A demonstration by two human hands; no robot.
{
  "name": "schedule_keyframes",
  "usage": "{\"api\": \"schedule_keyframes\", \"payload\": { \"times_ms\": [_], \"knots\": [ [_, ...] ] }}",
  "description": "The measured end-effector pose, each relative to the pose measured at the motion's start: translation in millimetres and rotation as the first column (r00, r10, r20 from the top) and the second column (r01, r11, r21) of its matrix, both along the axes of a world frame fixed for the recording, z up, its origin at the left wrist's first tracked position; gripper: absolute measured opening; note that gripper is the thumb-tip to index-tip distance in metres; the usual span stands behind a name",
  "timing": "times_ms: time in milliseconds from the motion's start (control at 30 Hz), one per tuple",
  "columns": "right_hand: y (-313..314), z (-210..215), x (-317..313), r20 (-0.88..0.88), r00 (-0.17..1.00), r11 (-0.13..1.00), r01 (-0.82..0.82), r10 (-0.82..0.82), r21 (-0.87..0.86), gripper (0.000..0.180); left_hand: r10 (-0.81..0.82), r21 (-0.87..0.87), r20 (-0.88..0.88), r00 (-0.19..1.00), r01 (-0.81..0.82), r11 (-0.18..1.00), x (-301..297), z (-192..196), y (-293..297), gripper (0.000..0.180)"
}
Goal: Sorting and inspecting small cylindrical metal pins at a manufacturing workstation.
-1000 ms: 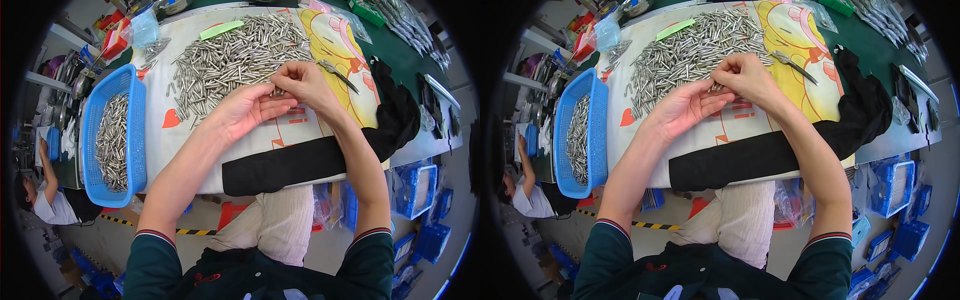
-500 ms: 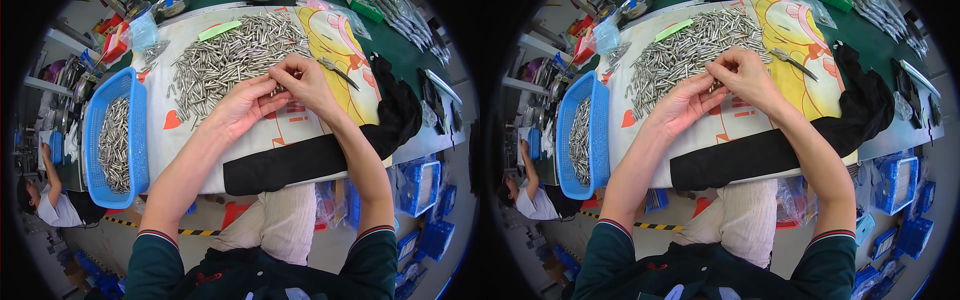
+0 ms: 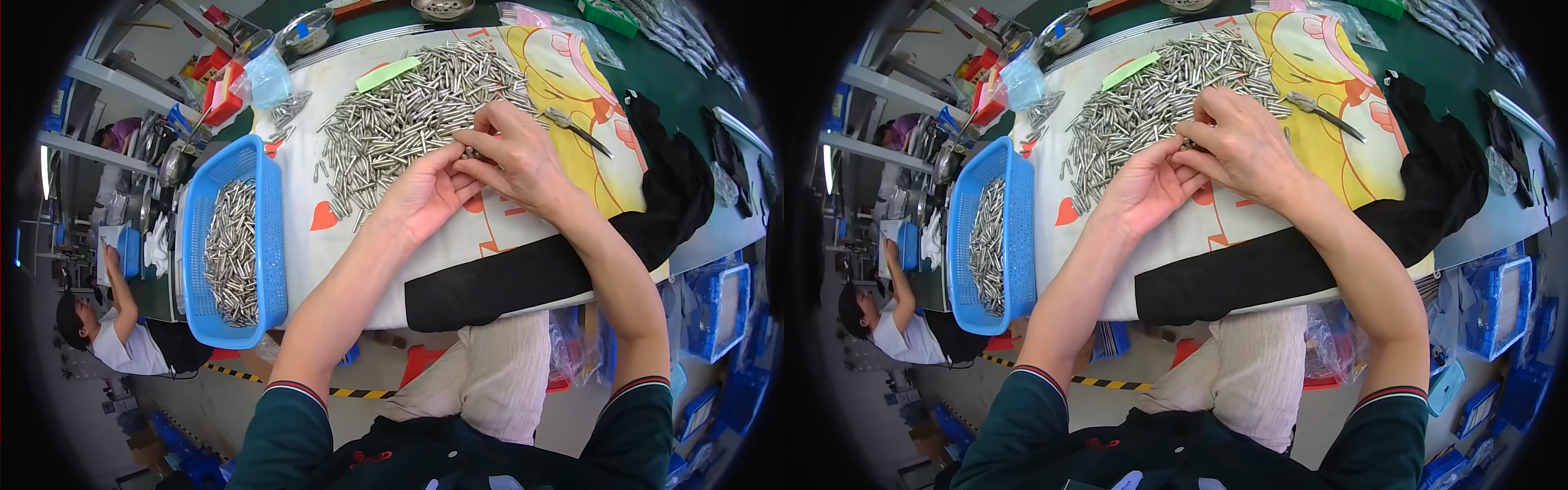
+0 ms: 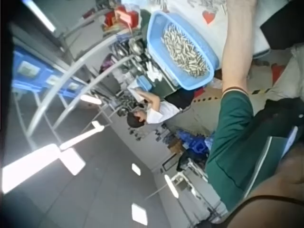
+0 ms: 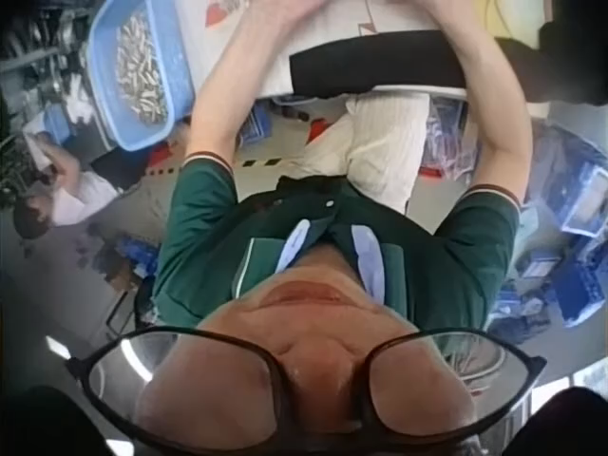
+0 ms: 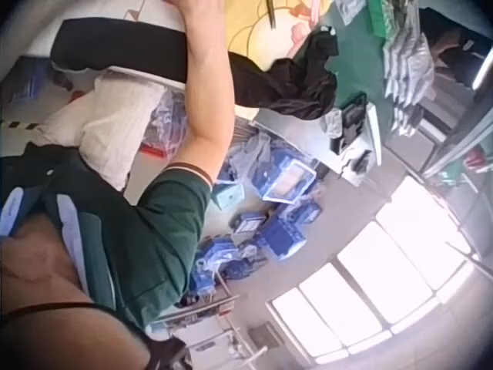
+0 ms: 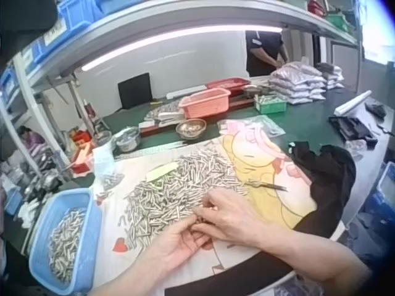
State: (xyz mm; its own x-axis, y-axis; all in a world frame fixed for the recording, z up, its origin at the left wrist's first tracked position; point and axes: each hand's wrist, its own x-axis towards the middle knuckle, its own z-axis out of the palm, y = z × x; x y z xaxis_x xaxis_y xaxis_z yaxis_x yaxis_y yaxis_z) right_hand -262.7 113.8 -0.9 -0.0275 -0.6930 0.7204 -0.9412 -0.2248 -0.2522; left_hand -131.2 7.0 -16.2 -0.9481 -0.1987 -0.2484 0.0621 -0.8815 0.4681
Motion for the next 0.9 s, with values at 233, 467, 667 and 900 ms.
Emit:
{"api": "schedule_keyframes", "payload": {
  "times_ms": [233,467,667,900],
  "knots": [
    [0.5,-2.4,0.1,0.075,0.997,1.000,0.013,-0.012,-0.014,0.023,0.035,-0.154,0.010,0.999,-0.033,0.987,0.0,4.5,5.7,0.023],
    [-2.8,-6.3,-3.1,0.477,0.873,0.994,-0.110,0.101,-0.009,0.013,0.071,-0.262,0.015,0.997,-0.064,0.963,-3.2,17.9,18.3,0.025],
    [-4.1,-2.8,-3.2,0.666,0.738,0.984,-0.174,0.106,0.035,0.016,0.069,-0.540,-0.006,0.998,-0.062,0.839,-1.9,20.2,22.3,0.026],
    [-5.6,-9.0,-0.4,0.545,0.836,0.992,-0.107,0.057,0.061,0.017,0.088,-0.491,-0.048,0.995,-0.100,0.865,0.4,13.6,18.9,0.026]
  ]
}}
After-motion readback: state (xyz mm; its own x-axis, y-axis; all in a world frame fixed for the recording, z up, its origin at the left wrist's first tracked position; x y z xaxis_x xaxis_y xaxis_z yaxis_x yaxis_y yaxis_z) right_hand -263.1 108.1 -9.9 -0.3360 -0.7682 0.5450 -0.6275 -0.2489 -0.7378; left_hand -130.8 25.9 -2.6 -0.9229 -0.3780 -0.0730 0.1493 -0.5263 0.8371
